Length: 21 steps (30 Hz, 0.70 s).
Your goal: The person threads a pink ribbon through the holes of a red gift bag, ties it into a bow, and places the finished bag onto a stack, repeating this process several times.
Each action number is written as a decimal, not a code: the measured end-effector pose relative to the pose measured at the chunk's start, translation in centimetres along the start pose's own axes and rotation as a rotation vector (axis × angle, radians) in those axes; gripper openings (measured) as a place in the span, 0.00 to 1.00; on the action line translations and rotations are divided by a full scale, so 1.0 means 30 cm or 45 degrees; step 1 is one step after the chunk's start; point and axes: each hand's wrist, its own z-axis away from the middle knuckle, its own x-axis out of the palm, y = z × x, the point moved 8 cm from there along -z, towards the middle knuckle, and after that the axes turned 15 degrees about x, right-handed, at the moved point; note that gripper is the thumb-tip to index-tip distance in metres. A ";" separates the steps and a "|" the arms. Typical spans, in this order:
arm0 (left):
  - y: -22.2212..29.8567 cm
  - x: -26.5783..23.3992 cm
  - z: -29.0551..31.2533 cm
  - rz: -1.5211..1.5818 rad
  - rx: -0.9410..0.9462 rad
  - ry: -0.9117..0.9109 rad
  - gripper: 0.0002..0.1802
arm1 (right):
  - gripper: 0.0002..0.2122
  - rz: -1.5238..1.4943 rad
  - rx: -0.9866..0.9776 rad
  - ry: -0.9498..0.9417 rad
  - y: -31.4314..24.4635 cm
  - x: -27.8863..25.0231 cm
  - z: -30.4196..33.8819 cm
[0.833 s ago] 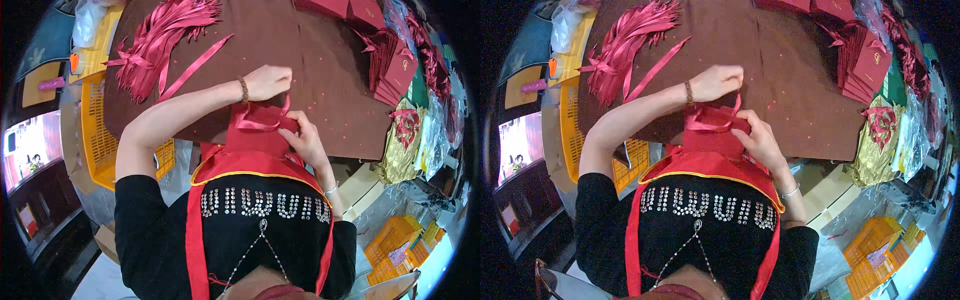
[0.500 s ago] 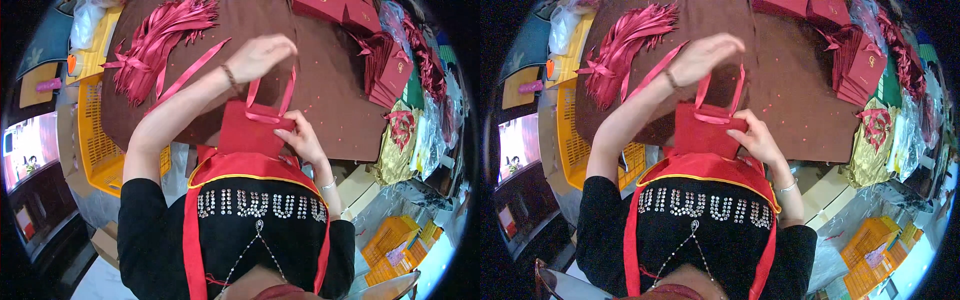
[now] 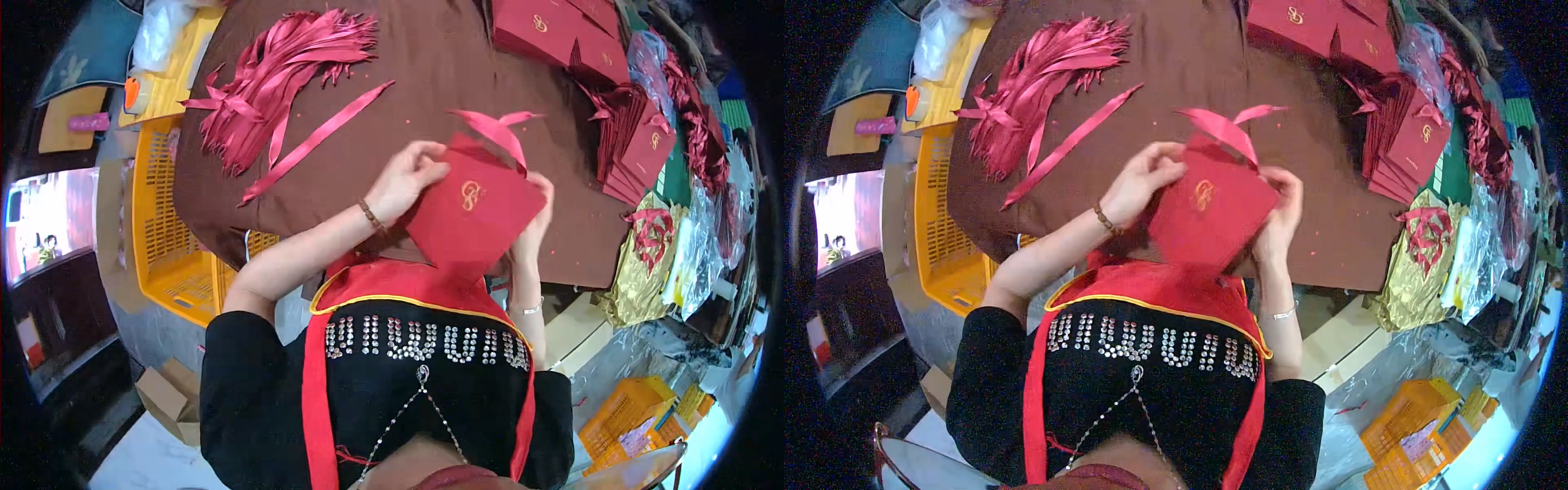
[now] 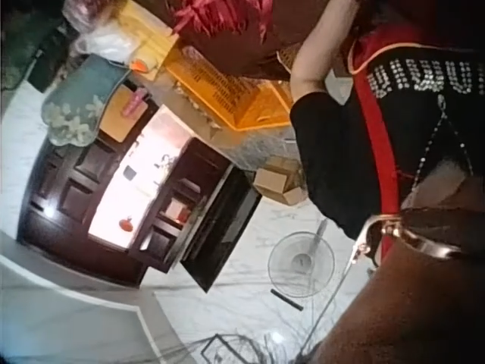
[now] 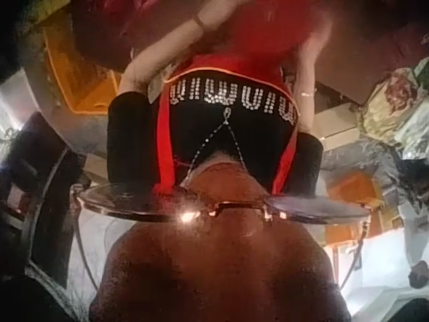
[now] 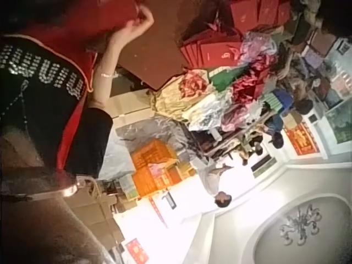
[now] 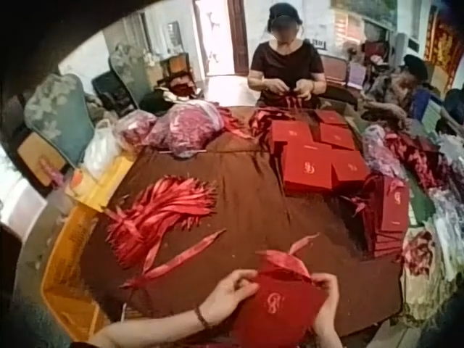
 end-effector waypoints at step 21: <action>0.193 -0.292 -0.222 -2.127 0.795 0.313 0.09 | 0.07 1.066 -0.616 -0.298 -0.092 0.201 0.041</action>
